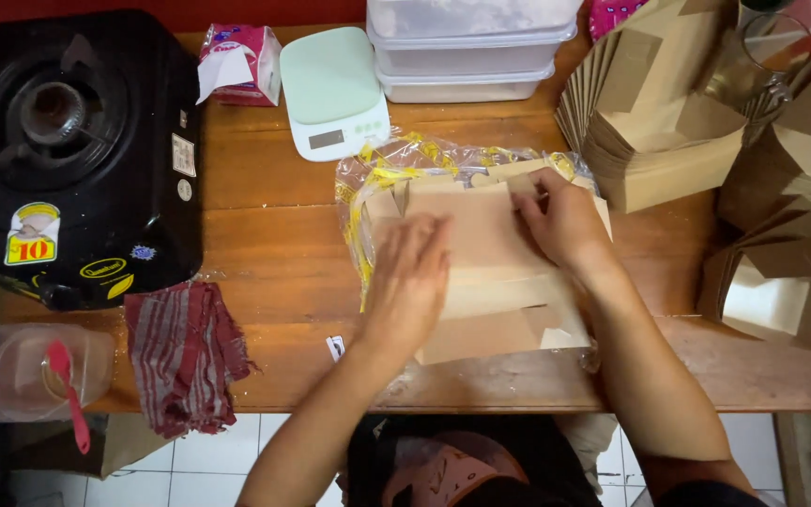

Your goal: Assembling cardboard food boxes by folding flat sheets along creases and tucking tabs.

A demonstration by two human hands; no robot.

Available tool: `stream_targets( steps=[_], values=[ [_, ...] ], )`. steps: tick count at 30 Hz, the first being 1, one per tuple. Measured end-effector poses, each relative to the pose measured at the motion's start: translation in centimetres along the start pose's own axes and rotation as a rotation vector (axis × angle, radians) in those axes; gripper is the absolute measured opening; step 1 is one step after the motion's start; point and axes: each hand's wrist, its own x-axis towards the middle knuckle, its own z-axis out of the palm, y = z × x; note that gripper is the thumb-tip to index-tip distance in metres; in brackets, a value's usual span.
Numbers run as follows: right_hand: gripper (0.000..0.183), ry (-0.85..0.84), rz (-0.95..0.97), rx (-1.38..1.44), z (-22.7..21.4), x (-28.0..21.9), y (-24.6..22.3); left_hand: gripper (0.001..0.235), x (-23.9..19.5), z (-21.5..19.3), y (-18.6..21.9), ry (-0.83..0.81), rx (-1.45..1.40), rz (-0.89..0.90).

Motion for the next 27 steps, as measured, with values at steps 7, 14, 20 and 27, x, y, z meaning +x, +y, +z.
stream_targets(
  steps=[7,14,20,27],
  values=[
    [0.041,-0.120,-0.079,0.456,-1.3,-1.7,-0.3,0.074,3.0,-2.7,-2.8,-0.209,-0.311,-0.381],
    [0.077,-0.191,-0.058,0.208,-3.0,-1.7,-2.3,0.062,1.6,1.6,-8.4,-0.337,-0.548,-0.546],
    [0.046,-0.220,-0.067,0.144,-3.3,-1.9,-3.4,0.045,0.9,2.3,-8.6,-0.308,-0.499,-0.553],
    [0.021,-0.123,-0.210,0.167,0.2,-1.3,0.3,0.050,2.3,-0.9,-5.9,-0.451,-0.521,-0.740]
  ],
)
